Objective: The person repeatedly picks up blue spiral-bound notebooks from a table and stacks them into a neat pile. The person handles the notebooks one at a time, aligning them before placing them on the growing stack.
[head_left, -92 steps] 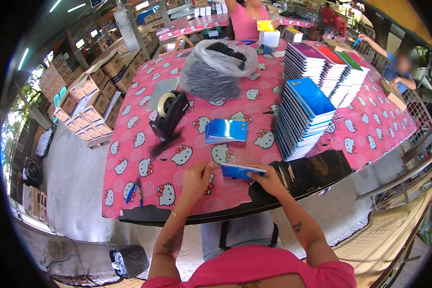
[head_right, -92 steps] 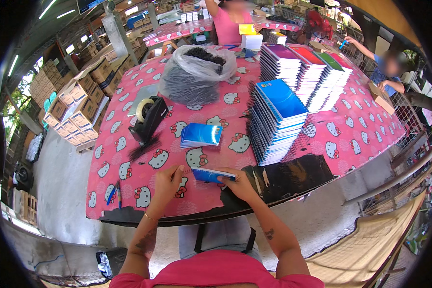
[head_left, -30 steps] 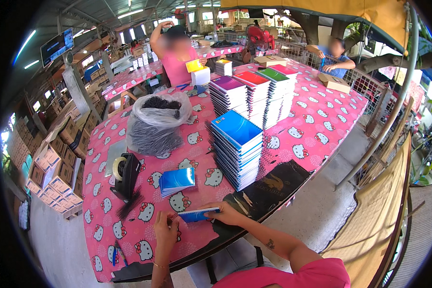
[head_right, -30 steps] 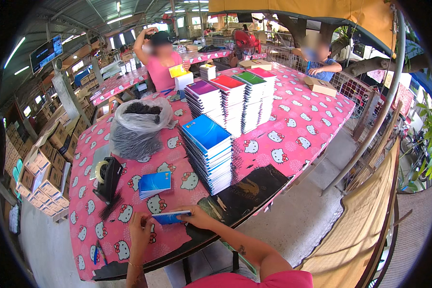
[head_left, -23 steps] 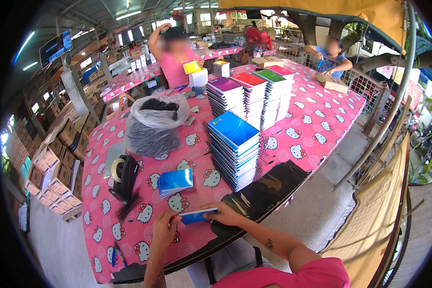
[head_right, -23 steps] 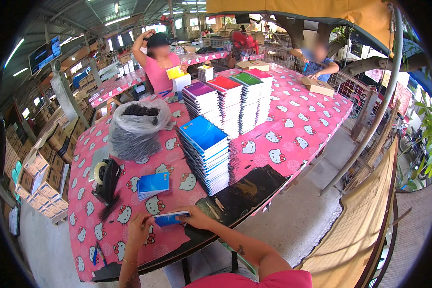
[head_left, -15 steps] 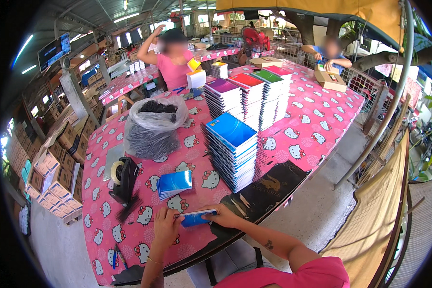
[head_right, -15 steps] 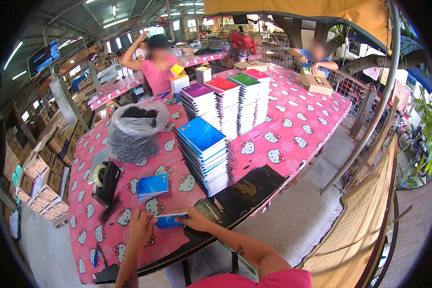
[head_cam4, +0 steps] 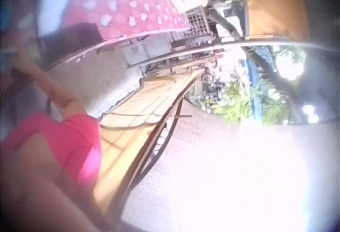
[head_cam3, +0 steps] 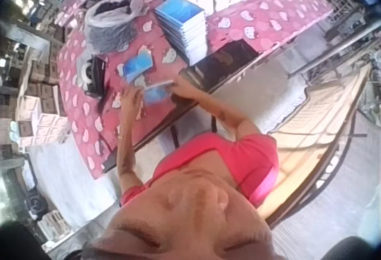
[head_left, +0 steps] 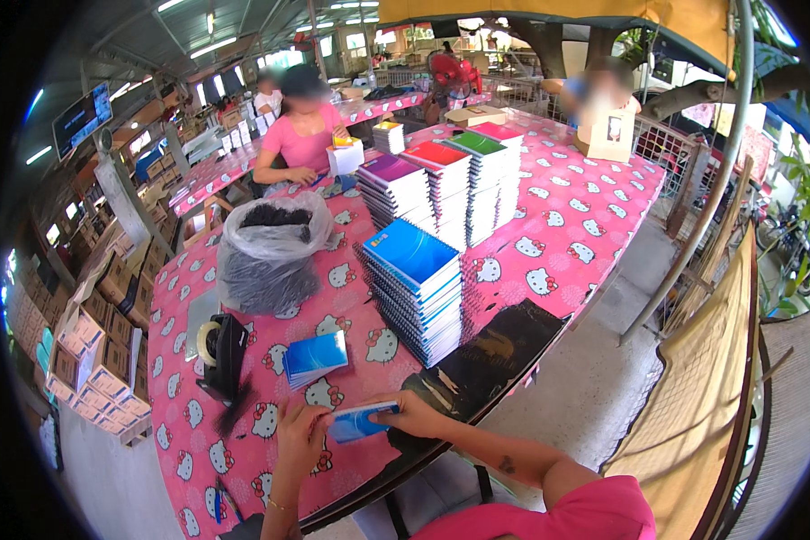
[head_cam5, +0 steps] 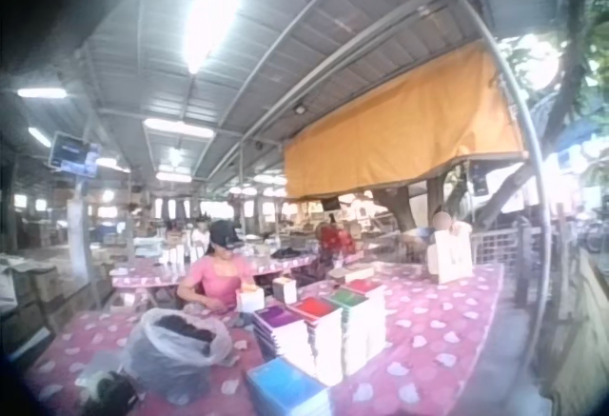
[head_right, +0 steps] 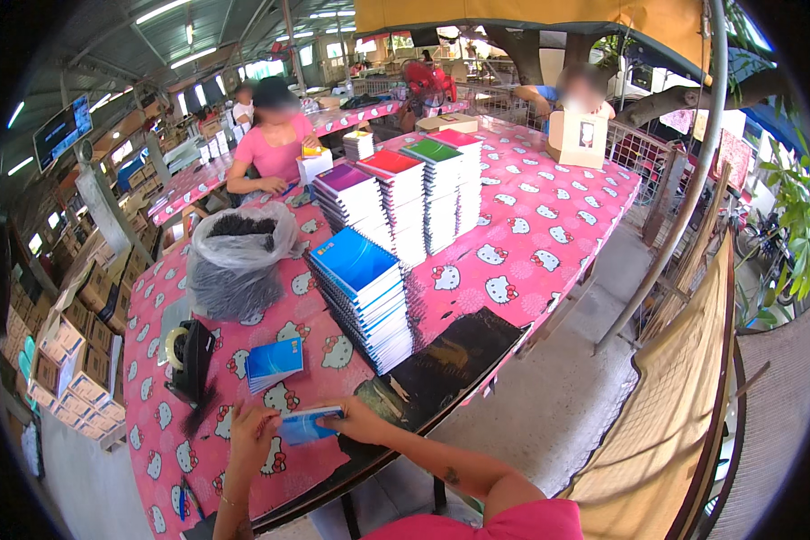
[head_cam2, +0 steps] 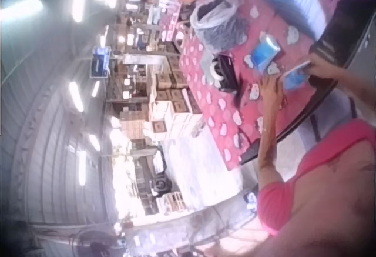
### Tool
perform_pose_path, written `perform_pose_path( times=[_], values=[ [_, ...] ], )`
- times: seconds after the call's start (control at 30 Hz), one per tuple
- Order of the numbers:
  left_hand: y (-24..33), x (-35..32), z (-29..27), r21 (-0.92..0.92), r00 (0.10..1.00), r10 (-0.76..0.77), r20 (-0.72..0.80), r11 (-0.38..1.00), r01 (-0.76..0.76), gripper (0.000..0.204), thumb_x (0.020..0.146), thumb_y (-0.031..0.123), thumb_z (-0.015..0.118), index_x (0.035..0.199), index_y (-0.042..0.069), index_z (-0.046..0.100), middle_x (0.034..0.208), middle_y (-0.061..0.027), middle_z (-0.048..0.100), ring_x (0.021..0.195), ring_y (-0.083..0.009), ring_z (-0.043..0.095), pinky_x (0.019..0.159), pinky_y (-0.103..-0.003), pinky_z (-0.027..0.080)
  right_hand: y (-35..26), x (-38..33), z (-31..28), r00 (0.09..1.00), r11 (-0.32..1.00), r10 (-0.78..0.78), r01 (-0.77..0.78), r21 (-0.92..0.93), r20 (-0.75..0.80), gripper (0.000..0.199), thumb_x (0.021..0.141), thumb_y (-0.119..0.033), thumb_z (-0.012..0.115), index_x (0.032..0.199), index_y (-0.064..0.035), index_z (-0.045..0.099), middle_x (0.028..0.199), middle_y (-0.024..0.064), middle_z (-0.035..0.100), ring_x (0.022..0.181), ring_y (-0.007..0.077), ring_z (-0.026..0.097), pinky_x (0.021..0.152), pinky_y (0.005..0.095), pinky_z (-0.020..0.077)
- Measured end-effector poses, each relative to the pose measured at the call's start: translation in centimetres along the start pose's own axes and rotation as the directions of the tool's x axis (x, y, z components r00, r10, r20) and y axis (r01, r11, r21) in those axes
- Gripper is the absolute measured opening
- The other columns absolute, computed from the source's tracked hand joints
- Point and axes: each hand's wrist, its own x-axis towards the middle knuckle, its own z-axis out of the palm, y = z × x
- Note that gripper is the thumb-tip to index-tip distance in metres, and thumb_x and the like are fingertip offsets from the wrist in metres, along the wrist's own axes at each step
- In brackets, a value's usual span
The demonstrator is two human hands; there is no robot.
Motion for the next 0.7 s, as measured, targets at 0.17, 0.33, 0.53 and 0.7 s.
perform_pose_path(
  times=[0.17,0.33,0.53,0.7],
  values=[
    [-1.3,-0.3,-0.3,-0.2,0.992,-0.056,0.11,0.977,0.077,0.011,0.089,0.006,0.071,0.098,0.002,0.067,0.079,-0.0091,0.067,0.073,-0.0187,0.067,0.076,-0.035,0.054,0.8,-0.1,-0.2,0.999,1.0,0.002,-0.002,-0.012,0.046,0.035,0.09,-0.001,0.066,0.125,-0.003,0.067,0.113,0.0089,0.072,0.102,0.0144,0.065,0.091,0.0313,0.0503],
    [-3.0,-0.7,0.9,-0.289,0.984,-0.118,0.133,0.945,0.152,0.01,0.09,0.004,0.07,0.098,-0.001,0.066,0.08,-0.0072,0.066,0.068,-0.0134,0.063,0.06,-0.026,0.049,3.7,-0.3,-0.9,0.997,0.995,-0.007,0.015,-0.096,0.083,0.032,0.094,-0.003,0.066,0.126,-0.002,0.066,0.116,0.0074,0.07,0.102,0.0128,0.062,0.09,0.0298,0.05],
    [-4.1,-1.8,0.7,-0.391,0.935,-0.229,0.27,0.861,0.324,0.008,0.092,0.005,0.068,0.094,-0.002,0.065,0.073,-0.0024,0.062,0.065,-0.0106,0.058,0.06,-0.027,0.047,3.5,-0.7,-0.6,0.999,0.999,-0.036,0.036,-0.005,0.03,0.033,0.092,-0.002,0.065,0.125,-0.0024,0.066,0.112,0.008,0.073,0.101,0.0136,0.064,0.091,0.0309,0.0501],
    [-7.8,-2.3,0.8,-0.511,0.794,-0.355,0.493,0.621,0.595,0.008,0.093,0.01,0.07,0.096,0.003,0.068,0.077,-0.0005,0.062,0.067,-0.0086,0.055,0.061,-0.025,0.046,3.8,-0.6,-0.5,0.999,0.999,0.011,-0.008,-0.052,0.043,0.034,0.093,-0.005,0.066,0.127,-0.004,0.066,0.113,0.0085,0.073,0.101,0.0133,0.064,0.091,0.0306,0.0501]
  ],
)
